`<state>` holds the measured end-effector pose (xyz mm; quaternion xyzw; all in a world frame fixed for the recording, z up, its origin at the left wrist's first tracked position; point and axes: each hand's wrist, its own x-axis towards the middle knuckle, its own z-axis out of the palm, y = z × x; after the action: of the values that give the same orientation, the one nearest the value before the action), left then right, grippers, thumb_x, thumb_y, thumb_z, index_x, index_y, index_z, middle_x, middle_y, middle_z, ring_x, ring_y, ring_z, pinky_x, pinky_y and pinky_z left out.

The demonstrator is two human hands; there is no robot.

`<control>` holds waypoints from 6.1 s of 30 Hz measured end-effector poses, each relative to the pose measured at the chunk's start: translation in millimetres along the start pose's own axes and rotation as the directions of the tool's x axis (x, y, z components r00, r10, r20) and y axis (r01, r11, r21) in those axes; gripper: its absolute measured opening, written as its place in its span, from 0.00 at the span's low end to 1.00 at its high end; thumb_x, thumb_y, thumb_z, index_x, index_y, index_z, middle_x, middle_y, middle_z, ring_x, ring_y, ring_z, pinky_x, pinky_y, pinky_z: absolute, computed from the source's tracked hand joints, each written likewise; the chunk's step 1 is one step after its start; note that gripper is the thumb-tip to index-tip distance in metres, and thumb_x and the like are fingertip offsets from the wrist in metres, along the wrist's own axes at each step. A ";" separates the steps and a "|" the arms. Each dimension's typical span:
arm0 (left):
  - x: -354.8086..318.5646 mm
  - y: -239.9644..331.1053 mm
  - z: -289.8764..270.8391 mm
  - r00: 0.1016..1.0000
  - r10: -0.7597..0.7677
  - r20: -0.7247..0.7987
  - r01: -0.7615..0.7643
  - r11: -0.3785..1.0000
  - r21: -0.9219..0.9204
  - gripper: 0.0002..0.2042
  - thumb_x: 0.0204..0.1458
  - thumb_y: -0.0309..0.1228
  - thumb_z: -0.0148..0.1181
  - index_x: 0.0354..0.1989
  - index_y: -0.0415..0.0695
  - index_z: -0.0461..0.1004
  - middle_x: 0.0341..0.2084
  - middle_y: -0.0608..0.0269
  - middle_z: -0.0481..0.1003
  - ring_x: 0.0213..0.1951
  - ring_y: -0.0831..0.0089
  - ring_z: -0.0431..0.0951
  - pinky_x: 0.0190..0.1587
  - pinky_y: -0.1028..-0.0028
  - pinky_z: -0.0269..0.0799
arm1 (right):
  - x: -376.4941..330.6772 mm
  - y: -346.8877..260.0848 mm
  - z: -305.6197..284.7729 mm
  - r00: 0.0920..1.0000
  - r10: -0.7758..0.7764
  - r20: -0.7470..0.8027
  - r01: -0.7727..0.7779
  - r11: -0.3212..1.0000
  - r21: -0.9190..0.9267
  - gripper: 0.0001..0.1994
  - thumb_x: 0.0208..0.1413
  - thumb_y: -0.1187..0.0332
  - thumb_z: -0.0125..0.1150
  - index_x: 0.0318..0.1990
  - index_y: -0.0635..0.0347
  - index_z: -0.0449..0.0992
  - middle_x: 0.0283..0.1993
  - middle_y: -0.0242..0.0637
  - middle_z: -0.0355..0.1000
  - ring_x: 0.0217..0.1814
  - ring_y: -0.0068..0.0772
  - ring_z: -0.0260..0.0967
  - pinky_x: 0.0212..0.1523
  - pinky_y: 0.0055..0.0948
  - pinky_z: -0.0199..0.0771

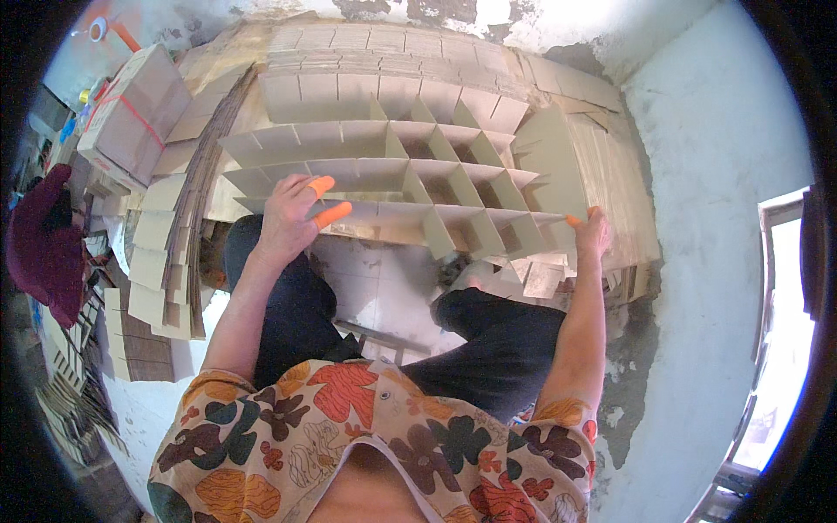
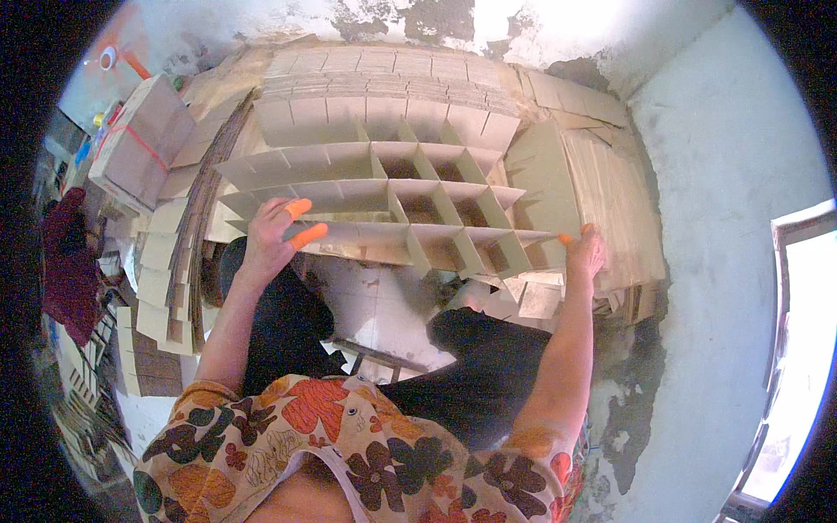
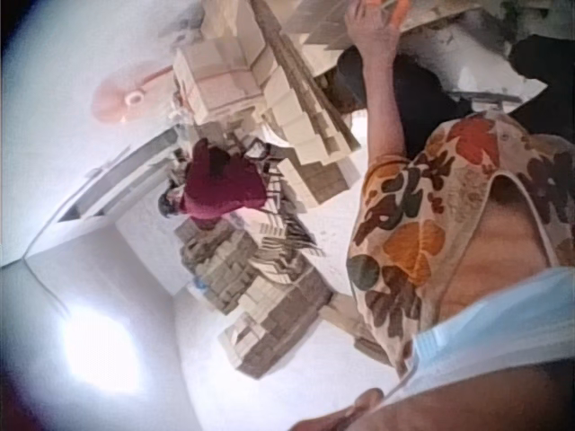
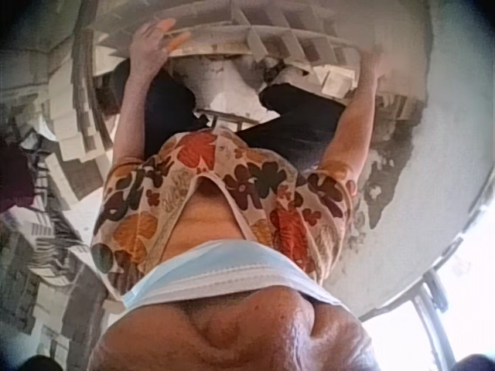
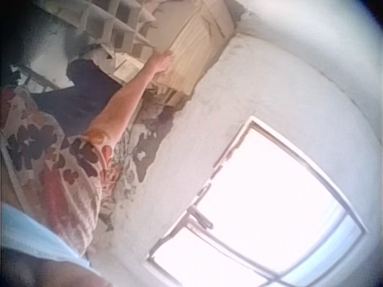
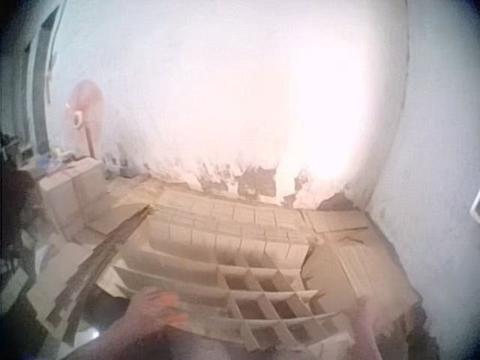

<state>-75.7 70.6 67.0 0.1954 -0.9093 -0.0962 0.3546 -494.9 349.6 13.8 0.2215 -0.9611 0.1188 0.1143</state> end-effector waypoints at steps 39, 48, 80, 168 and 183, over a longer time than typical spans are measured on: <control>-18.4 -29.2 33.6 0.993 -0.041 0.113 0.052 0.994 -0.097 0.02 0.39 0.26 0.57 0.21 0.45 0.70 0.17 0.58 0.72 0.28 0.57 0.73 0.32 0.62 0.67 | -114.2 -251.6 -106.1 0.686 -0.693 -0.221 0.688 0.520 0.506 0.09 0.47 0.75 0.61 0.38 0.68 0.76 0.18 0.52 0.65 0.17 0.41 0.63 0.22 0.32 0.64; -21.2 -34.6 39.5 0.994 0.000 0.110 0.013 0.993 -0.117 0.05 0.40 0.28 0.60 0.22 0.44 0.70 0.18 0.58 0.71 0.28 0.58 0.72 0.33 0.63 0.67 | -115.2 -258.4 -102.2 0.652 -0.722 -0.233 0.697 0.449 0.558 0.12 0.50 0.74 0.58 0.42 0.66 0.74 0.22 0.52 0.68 0.21 0.48 0.67 0.24 0.35 0.68; 22.6 -3.7 26.0 0.800 0.011 0.600 -0.115 0.984 0.136 0.41 0.42 0.49 0.62 0.62 0.39 0.54 0.64 0.52 0.49 0.66 0.60 0.47 0.65 0.59 0.44 | -13.2 -8.5 4.9 0.991 -0.123 0.061 0.136 0.937 -0.322 0.27 0.41 0.60 0.69 0.48 0.60 0.66 0.49 0.43 0.67 0.54 0.48 0.61 0.46 0.52 0.65; -34.8 -52.4 5.9 0.986 -0.036 -0.161 0.062 0.985 0.158 0.19 0.34 0.36 0.70 0.37 0.46 0.75 0.32 0.68 0.75 0.41 0.69 0.71 0.57 0.58 0.55 | -14.5 -21.3 2.6 0.994 -0.019 0.106 0.053 0.945 -0.323 0.24 0.41 0.64 0.68 0.46 0.60 0.68 0.52 0.43 0.64 0.56 0.47 0.59 0.48 0.45 0.65; -54.0 -58.9 -22.1 0.902 -0.302 -0.309 0.351 0.930 0.114 0.24 0.35 0.36 0.71 0.44 0.43 0.74 0.39 0.59 0.75 0.45 0.58 0.69 0.49 0.64 0.63 | -17.6 -106.2 -96.7 0.903 -0.006 -0.430 0.206 0.884 0.420 0.19 0.53 0.63 0.59 0.52 0.57 0.68 0.31 0.46 0.74 0.28 0.42 0.71 0.29 0.42 0.67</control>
<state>-7.5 39.4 31.9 0.3861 -0.8073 -0.0487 0.4436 -415.2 290.8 119.4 0.2651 -0.8454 0.3786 0.2678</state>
